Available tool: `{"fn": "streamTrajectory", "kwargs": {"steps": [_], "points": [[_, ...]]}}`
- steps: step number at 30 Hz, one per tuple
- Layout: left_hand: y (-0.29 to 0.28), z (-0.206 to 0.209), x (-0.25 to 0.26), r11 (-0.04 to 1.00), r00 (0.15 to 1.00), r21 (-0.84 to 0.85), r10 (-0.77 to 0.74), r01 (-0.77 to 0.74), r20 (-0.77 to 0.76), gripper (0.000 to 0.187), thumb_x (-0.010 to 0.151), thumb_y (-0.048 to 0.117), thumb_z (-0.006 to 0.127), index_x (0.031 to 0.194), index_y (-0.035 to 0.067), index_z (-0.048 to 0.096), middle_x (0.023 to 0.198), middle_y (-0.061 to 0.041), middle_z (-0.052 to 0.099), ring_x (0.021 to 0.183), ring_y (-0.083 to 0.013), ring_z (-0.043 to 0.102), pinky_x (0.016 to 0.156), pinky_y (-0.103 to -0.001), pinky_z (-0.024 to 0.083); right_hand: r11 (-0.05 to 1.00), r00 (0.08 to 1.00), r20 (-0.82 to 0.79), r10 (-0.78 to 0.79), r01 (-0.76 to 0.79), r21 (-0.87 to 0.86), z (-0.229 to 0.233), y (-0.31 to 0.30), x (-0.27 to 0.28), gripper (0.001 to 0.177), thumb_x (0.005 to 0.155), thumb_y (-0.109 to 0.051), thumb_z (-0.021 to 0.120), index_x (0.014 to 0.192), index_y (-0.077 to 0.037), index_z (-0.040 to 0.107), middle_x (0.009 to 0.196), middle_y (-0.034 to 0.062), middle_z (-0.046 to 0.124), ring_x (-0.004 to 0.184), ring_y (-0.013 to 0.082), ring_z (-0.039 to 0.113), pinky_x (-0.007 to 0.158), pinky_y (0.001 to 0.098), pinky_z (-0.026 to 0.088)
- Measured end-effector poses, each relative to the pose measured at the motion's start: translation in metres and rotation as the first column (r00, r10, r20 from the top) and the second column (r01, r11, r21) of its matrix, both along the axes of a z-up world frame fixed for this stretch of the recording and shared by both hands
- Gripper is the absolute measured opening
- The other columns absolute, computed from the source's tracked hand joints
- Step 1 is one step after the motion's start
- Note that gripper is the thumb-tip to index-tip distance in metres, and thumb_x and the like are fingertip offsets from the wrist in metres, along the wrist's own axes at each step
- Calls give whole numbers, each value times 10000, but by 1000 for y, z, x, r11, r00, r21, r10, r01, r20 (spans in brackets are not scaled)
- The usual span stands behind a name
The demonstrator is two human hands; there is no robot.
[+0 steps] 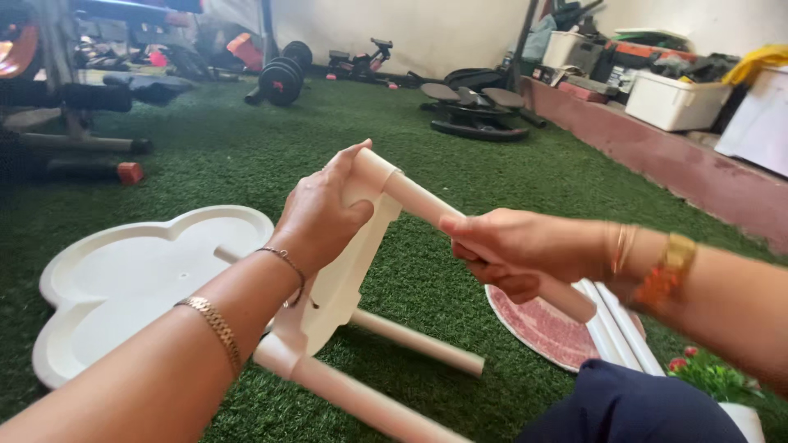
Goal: The person assembles a white plastic stand by inserting cylindrical rods into circular base plates and a central backrest piece. They connect the legs to the base, attach the backrest, and then insert vertical support rods into the assembled frame.
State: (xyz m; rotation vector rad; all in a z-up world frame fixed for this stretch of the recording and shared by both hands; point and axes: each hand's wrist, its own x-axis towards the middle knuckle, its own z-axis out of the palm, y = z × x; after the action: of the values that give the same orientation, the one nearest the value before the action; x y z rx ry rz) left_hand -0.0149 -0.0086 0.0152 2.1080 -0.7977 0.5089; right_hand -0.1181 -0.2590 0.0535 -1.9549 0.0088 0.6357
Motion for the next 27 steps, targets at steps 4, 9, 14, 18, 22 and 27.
{"fn": "streamTrajectory", "kwargs": {"steps": [4, 9, 14, 18, 22, 27], "points": [[-3, -2, 2, 999, 1000, 34, -17, 17, -6, 805, 759, 195, 676, 1516, 221, 404, 1197, -200, 680, 1116, -394, 638, 999, -447, 482, 978, 980, -200, 5, 37, 205, 2, -7, -3, 506, 989, -588, 394, 752, -156, 512, 523, -51, 435, 322, 30, 402, 274, 201, 327], [1, -3, 2, 995, 994, 55, -81, 77, 70, 824, 750, 173, 667, 1522, 183, 378, 1210, -211, 673, 1117, -405, 635, 985, -457, 483, 991, 994, 89, -68, 78, -113, 1, 2, -8, 522, 969, -566, 428, 732, -110, 516, 540, -12, 480, 336, 92, 447, 305, 250, 395], [-4, -5, -4, 995, 995, 25, -99, 98, 23, 838, 752, 249, 705, 1515, 162, 369, 1202, -194, 685, 1068, -353, 689, 929, -422, 534, 783, 784, 581, 218, 215, -584, 4, 15, -9, 580, 932, -627, 445, 866, -75, 610, 610, 40, 601, 511, 174, 603, 492, 346, 513], [-9, -10, -10, 995, 995, -45, -95, 95, -10, 762, 843, 382, 711, 1515, 176, 417, 1179, -169, 718, 1050, -319, 721, 891, -409, 553, 732, 692, 656, 302, 272, -624, -4, 23, -2, 659, 927, -656, 460, 914, -24, 647, 664, 85, 622, 647, 251, 651, 625, 420, 519], [-6, -11, -8, 988, 992, -102, -106, 113, 65, 704, 899, 462, 705, 1487, 151, 473, 1150, -167, 731, 1031, -322, 727, 856, -414, 560, 839, 766, 610, 201, 187, -511, -4, 25, 6, 637, 942, -654, 450, 828, -53, 628, 593, 66, 581, 499, 192, 563, 468, 366, 488], [-14, -4, -1, 995, 996, -61, -75, 78, 48, 663, 872, 450, 714, 1441, 160, 534, 1103, -159, 750, 1011, -317, 733, 857, -414, 562, 935, 939, 344, -9, 130, -331, 7, 21, 3, 591, 958, -645, 450, 710, -110, 484, 486, 16, 443, 316, 112, 430, 291, 279, 417]]}}
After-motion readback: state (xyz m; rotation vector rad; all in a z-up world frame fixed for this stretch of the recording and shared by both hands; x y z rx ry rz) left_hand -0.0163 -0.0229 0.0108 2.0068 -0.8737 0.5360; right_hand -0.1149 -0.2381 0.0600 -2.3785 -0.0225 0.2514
